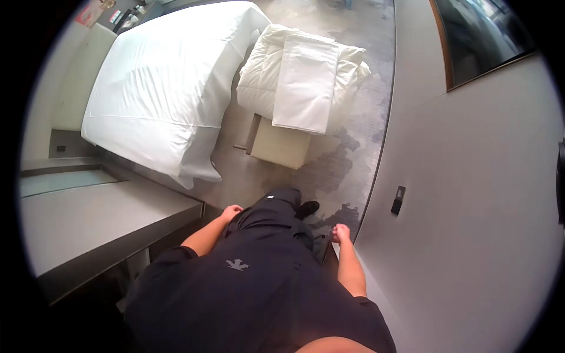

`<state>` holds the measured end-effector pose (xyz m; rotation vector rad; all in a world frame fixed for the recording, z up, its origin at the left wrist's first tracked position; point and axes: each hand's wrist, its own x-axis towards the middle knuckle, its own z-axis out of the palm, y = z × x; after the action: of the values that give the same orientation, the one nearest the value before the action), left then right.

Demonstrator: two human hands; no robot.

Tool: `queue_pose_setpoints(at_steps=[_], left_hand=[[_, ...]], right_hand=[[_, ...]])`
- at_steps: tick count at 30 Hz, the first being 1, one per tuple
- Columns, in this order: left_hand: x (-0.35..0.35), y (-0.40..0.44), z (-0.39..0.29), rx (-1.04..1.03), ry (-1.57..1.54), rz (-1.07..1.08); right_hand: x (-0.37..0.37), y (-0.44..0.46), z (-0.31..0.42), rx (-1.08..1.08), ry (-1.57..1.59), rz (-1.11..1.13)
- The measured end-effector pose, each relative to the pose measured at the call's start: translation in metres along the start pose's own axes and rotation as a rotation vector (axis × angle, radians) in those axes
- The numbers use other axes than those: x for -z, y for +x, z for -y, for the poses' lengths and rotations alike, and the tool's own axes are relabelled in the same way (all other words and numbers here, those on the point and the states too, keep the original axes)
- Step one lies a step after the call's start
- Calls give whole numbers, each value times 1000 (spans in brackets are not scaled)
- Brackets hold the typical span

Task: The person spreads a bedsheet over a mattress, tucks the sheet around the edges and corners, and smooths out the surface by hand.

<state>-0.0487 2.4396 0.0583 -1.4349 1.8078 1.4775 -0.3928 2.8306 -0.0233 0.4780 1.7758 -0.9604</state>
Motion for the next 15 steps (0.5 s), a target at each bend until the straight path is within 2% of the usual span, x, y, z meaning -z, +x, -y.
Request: queue_pose_setpoints(at_steps=[2, 5, 8, 11, 13, 15], left_hand=[[-12, 3, -19, 35, -86, -4], [-39, 1, -41, 10, 87, -35], [-79, 16, -75, 67, 279, 79], [-129, 69, -70, 46, 407, 189], [-161, 87, -111, 98, 273, 51], [-195, 130, -133, -52, 305, 39]], right_hand=[[13, 8, 43, 60, 71, -88], [31, 12, 109, 73, 43, -55], [46, 13, 187, 76, 141, 65], [60, 48, 302, 338, 82, 16], [76, 86, 398, 540, 68, 25], [84, 75, 513, 657, 27, 45]])
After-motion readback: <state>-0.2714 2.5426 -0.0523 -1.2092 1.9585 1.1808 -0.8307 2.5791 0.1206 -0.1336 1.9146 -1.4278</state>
